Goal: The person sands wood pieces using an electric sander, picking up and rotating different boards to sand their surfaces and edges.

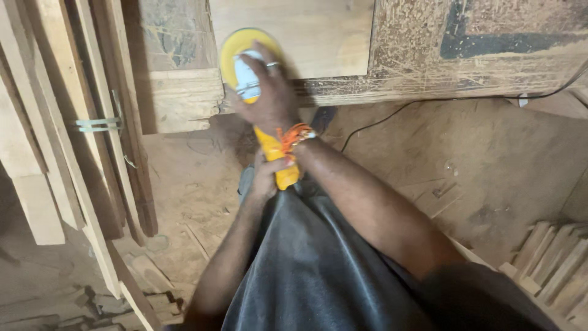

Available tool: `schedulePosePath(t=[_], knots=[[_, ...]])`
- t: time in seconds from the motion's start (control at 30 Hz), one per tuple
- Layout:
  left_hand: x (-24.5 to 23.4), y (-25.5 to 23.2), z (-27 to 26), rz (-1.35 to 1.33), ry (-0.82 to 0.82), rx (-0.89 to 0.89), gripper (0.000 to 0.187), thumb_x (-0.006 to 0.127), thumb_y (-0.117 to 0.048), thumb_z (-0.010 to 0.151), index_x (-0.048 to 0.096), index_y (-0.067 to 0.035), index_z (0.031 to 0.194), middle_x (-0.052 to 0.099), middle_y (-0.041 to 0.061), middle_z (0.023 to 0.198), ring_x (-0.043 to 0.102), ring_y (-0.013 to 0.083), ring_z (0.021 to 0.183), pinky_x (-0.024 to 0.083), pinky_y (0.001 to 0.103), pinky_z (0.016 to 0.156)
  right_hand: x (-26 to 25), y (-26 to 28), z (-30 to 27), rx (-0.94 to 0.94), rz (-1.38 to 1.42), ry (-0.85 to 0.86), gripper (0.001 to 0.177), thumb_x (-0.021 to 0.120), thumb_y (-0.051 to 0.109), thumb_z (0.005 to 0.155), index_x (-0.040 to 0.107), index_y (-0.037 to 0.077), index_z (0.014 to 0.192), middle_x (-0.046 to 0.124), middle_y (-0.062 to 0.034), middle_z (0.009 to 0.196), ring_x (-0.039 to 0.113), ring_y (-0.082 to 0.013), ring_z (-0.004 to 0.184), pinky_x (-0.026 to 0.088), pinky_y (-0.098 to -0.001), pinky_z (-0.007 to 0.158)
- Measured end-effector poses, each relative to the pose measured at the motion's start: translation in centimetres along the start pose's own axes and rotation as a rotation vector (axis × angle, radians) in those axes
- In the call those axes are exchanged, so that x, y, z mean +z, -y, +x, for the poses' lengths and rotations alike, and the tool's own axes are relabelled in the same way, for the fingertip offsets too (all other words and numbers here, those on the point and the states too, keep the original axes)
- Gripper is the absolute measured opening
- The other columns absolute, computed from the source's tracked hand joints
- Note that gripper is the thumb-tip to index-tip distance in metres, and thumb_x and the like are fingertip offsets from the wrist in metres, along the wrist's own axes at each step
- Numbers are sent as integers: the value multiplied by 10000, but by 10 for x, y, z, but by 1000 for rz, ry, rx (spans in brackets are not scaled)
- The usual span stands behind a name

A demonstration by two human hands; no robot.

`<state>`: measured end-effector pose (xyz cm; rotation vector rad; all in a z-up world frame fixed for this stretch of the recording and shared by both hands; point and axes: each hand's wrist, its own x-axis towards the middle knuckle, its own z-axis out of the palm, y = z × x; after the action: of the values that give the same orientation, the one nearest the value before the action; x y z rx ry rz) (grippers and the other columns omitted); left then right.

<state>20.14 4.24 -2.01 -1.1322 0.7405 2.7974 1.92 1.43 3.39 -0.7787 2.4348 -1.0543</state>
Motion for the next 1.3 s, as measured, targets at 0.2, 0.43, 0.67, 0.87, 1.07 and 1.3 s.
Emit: schedulePosePath(t=[0.2,0.43,0.67,0.87,1.07,1.3], knots=[[-3,-20,-8,-174,-45,11,578,738,-70,684,606,-22,1245,729,96,1067,733,222,927,615,382,838,17,24,3,-38,-49,7,715,831,254,754,535,191,1402,395,-95,1602,548,-380,1361,520,-452,1074],[41,3,18,90,138,-132,511,793,-62,733,638,61,1204,731,165,1041,739,253,878,609,389,812,-49,-43,-12,57,-52,-137,748,870,249,789,521,161,1445,386,-165,1600,514,-362,1420,525,-427,1128],[115,-11,56,288,296,-196,555,793,-72,682,636,-21,1212,720,81,1016,706,182,853,578,331,757,-120,-120,-23,133,-152,-355,675,880,159,829,568,114,1425,463,-230,1554,480,-382,1441,427,-504,1184],[140,-32,107,421,294,-294,572,819,-92,654,661,40,1188,728,142,970,710,214,769,593,355,709,-142,-147,25,58,-137,-443,583,861,163,873,585,77,1379,524,-218,1479,547,-358,1392,493,-444,1164],[138,-83,142,279,256,-172,612,811,-72,664,582,39,1220,700,141,949,699,230,712,600,378,628,-129,-107,108,96,-45,-376,444,884,283,841,652,58,1145,724,-119,1074,730,-271,989,579,-416,878],[64,-119,109,67,83,-62,526,754,-16,714,583,41,1209,698,118,955,710,233,749,627,368,660,-15,-31,148,14,-114,-239,627,888,334,749,624,138,1283,651,-130,1249,644,-324,1142,548,-452,972]])
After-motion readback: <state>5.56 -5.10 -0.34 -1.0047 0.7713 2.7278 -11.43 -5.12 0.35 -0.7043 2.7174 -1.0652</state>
